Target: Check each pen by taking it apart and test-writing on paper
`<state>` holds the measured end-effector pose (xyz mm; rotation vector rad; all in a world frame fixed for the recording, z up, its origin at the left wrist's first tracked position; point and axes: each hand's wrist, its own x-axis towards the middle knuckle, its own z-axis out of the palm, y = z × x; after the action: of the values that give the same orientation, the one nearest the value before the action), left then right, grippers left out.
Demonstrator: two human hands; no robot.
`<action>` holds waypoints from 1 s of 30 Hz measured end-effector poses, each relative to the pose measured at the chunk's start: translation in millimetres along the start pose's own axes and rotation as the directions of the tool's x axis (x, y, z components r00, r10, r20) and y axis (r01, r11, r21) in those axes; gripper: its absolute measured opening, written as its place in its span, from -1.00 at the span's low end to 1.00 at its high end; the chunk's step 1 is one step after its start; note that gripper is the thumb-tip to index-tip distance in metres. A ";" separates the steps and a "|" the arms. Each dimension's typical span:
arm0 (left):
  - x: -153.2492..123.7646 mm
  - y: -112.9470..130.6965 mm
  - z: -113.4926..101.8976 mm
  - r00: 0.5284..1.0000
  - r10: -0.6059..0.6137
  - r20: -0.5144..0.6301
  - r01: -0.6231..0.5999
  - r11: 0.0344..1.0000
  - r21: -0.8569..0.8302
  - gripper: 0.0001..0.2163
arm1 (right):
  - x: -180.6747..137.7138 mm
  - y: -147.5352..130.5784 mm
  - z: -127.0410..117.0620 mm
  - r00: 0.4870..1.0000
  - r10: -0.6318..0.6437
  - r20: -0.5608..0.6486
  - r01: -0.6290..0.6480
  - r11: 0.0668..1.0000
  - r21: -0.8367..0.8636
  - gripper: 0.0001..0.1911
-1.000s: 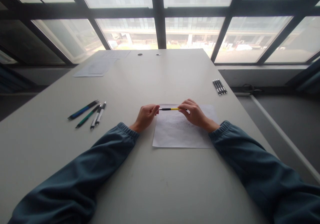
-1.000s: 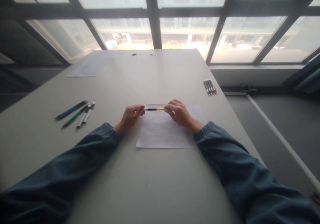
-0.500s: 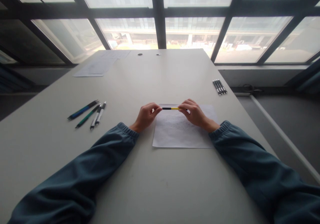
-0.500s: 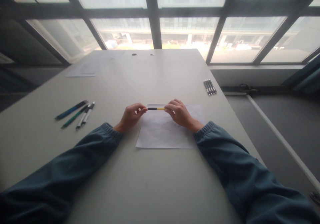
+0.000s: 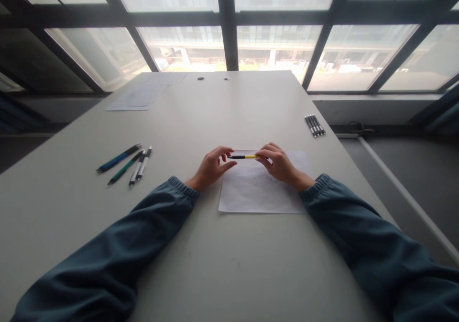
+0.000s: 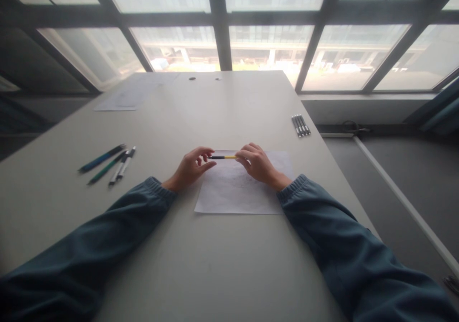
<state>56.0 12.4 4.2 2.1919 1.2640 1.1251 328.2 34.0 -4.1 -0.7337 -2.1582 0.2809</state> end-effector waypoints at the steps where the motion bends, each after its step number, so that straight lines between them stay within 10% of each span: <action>1: -0.1 -0.1 -0.3 1.000 -0.011 0.014 0.011 1.000 0.010 -0.67 | 0.2 -0.4 -0.1 1.000 -0.002 0.001 0.002 1.000 0.000 -0.85; 13: -1.7 3.2 -3.5 0.988 -0.133 0.085 0.128 0.990 0.062 -0.48 | 0.0 -0.5 -0.8 1.000 -0.003 0.023 0.003 1.000 0.003 -0.85; 30: -1.2 2.2 -2.8 0.999 0.036 -0.034 -0.036 0.999 -0.003 -0.70 | 0.9 -1.4 -1.8 0.999 0.026 0.026 -0.026 1.000 -0.005 -0.77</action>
<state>54.7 10.0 6.8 2.2102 1.2397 1.1818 328.6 33.3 -1.8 -0.7658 -2.1755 0.3003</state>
